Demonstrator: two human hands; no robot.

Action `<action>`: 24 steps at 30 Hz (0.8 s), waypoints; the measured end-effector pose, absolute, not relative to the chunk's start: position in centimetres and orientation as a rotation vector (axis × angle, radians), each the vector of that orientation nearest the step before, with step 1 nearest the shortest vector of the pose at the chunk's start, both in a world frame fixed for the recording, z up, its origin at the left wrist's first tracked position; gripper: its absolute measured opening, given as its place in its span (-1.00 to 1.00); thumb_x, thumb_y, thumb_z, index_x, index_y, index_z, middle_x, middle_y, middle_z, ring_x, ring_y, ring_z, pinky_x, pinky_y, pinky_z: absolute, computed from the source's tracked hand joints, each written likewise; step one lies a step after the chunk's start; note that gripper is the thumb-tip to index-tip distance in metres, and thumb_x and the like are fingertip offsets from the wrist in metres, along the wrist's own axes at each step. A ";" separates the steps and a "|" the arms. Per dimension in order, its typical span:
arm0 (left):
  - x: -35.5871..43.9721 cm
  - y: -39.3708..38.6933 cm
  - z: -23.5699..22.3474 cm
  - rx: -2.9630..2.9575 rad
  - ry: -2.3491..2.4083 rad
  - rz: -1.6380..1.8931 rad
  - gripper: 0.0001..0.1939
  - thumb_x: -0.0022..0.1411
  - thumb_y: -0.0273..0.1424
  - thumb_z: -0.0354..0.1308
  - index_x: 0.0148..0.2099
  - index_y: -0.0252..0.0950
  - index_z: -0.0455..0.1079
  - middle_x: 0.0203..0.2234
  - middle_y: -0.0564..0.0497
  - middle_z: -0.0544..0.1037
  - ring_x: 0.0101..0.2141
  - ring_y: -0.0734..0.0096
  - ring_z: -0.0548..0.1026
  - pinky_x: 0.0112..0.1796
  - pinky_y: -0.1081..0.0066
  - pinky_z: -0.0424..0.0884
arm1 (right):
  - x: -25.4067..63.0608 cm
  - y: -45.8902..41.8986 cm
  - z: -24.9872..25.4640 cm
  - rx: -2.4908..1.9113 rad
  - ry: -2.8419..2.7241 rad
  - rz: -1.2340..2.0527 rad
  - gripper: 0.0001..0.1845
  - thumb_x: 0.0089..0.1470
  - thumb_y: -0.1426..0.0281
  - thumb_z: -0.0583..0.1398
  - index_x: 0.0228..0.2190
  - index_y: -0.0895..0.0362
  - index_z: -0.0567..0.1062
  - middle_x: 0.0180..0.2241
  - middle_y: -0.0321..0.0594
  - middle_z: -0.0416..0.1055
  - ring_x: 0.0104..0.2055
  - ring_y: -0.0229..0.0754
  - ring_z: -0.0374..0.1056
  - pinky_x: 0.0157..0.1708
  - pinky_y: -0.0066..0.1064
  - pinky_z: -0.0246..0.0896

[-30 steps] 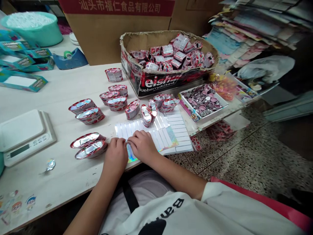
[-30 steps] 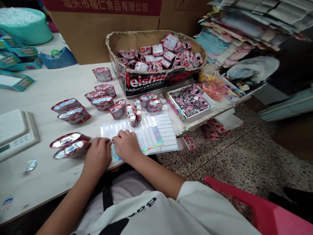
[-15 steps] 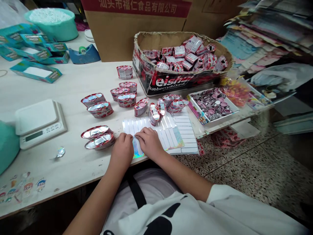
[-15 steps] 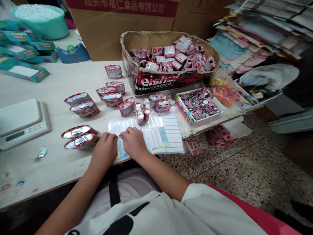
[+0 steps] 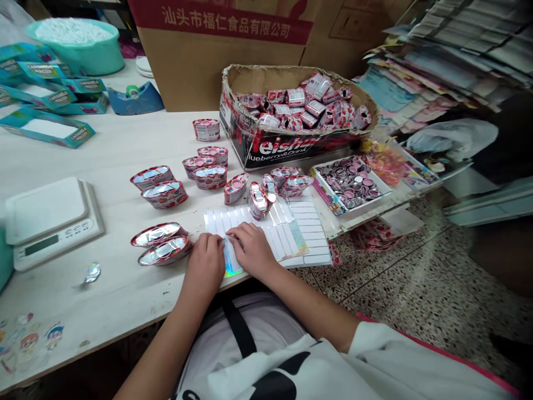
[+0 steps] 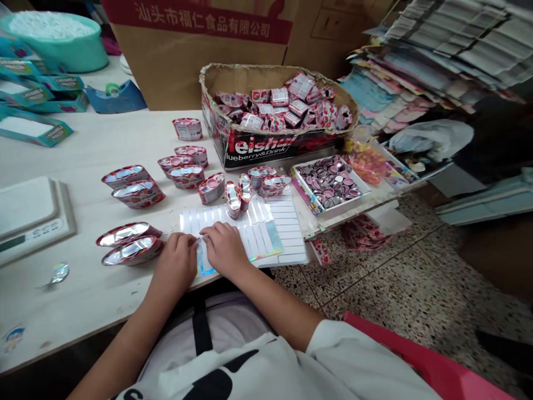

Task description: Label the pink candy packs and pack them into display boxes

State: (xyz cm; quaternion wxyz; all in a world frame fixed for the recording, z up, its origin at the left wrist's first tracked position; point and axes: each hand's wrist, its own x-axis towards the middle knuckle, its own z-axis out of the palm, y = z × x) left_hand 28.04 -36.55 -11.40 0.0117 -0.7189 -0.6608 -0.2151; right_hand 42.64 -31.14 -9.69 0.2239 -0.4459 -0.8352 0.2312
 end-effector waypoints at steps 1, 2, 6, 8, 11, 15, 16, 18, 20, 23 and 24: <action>28.0 -36.6 -11.4 -2.221 -2.066 -0.722 -0.80 0.35 -0.47 -0.03 -0.06 -0.41 0.36 -0.23 -0.20 0.44 -0.21 0.14 0.41 -0.17 0.22 0.39 | 42.7 -31.1 -9.7 -1.231 -2.302 0.640 -0.81 0.25 0.45 0.12 -0.15 0.11 0.51 -0.22 -0.19 0.43 -0.14 -0.13 0.30 -0.13 -0.33 0.09; 28.0 -36.7 -11.4 -2.210 -2.061 -0.749 -0.76 0.35 -0.46 -0.02 0.00 -0.42 0.35 -0.18 -0.21 0.44 -0.19 0.14 0.42 -0.14 0.22 0.39 | 42.7 -31.1 -9.7 -1.232 -2.298 0.641 -0.81 0.25 0.45 0.12 -0.15 0.11 0.51 -0.22 -0.19 0.43 -0.13 -0.13 0.30 -0.13 -0.32 0.09; 27.9 -37.0 -11.4 -2.241 -1.998 -0.747 -0.73 0.37 -0.44 -0.02 0.04 -0.37 0.38 -0.13 -0.21 0.48 -0.15 0.13 0.44 -0.12 0.20 0.40 | 42.7 -31.0 -9.8 -1.230 -2.269 0.668 -0.81 0.23 0.47 0.14 -0.15 0.11 0.51 -0.21 -0.19 0.44 -0.13 -0.13 0.31 -0.14 -0.33 0.12; 27.8 -37.1 -11.4 -2.250 -1.975 -0.763 -0.74 0.36 -0.42 0.01 0.01 -0.36 0.41 -0.11 -0.21 0.49 -0.14 0.12 0.45 -0.12 0.19 0.40 | 42.7 -31.0 -9.9 -1.226 -2.250 0.680 -0.81 0.22 0.47 0.14 -0.15 0.12 0.51 -0.21 -0.18 0.45 -0.13 -0.13 0.32 -0.14 -0.33 0.13; 27.8 -37.2 -11.5 -2.271 -1.960 -0.799 -0.76 0.35 -0.40 0.04 -0.02 -0.37 0.43 -0.11 -0.20 0.50 -0.14 0.13 0.46 -0.10 0.18 0.40 | 42.7 -30.9 -10.0 -1.209 -2.217 0.689 -0.81 0.20 0.49 0.15 -0.16 0.13 0.51 -0.23 -0.18 0.45 -0.14 -0.14 0.33 -0.13 -0.33 0.14; 27.6 -37.1 -11.4 -2.288 -1.996 -0.906 -0.81 0.34 -0.40 0.06 -0.08 -0.34 0.45 -0.13 -0.16 0.51 -0.14 0.17 0.46 -0.08 0.19 0.40 | 42.7 -30.9 -10.3 -1.192 -2.167 0.694 -0.82 0.14 0.49 0.22 -0.17 0.14 0.52 -0.27 -0.20 0.44 -0.19 -0.14 0.34 -0.17 -0.34 0.16; 27.5 -37.0 -11.3 -2.285 -2.027 -0.936 -0.82 0.34 -0.39 0.07 -0.10 -0.32 0.45 -0.14 -0.14 0.51 -0.15 0.19 0.47 -0.09 0.21 0.40 | 42.7 -30.9 -10.3 -1.189 -2.156 0.694 -0.81 0.13 0.49 0.23 -0.18 0.14 0.52 -0.27 -0.20 0.44 -0.20 -0.14 0.35 -0.17 -0.33 0.17; 27.5 -36.9 -10.9 -2.279 -2.107 -0.975 -0.85 0.33 -0.39 0.08 -0.13 -0.29 0.45 -0.15 -0.10 0.50 -0.18 0.23 0.48 -0.11 0.25 0.41 | 42.6 -30.9 -10.4 -1.182 -2.139 0.701 -0.80 0.11 0.49 0.24 -0.17 0.13 0.52 -0.27 -0.19 0.44 -0.20 -0.14 0.35 -0.18 -0.33 0.18; 27.6 -36.8 -10.6 -2.286 -2.168 -0.974 -0.86 0.34 -0.38 0.07 -0.17 -0.27 0.45 -0.17 -0.08 0.50 -0.20 0.26 0.48 -0.14 0.28 0.41 | 42.6 -30.8 -10.4 -1.177 -2.125 0.710 -0.79 0.11 0.49 0.25 -0.17 0.13 0.52 -0.27 -0.19 0.44 -0.21 -0.14 0.35 -0.18 -0.33 0.18; 27.8 -36.6 -10.2 -2.295 -2.198 -0.952 -0.83 0.37 -0.39 0.00 -0.19 -0.28 0.41 -0.22 -0.08 0.50 -0.21 0.25 0.48 -0.15 0.27 0.39 | 42.6 -30.8 -10.4 -1.173 -2.092 0.730 -0.80 0.11 0.50 0.24 -0.18 0.13 0.52 -0.28 -0.20 0.44 -0.23 -0.15 0.36 -0.19 -0.33 0.20; 27.8 -36.5 -10.1 -2.295 -2.202 -0.950 -0.82 0.38 -0.40 -0.03 -0.19 -0.29 0.40 -0.24 -0.08 0.50 -0.21 0.24 0.47 -0.15 0.27 0.39 | 42.6 -30.8 -10.4 -1.171 -2.078 0.741 -0.81 0.11 0.50 0.23 -0.18 0.13 0.52 -0.29 -0.20 0.45 -0.24 -0.15 0.36 -0.20 -0.33 0.21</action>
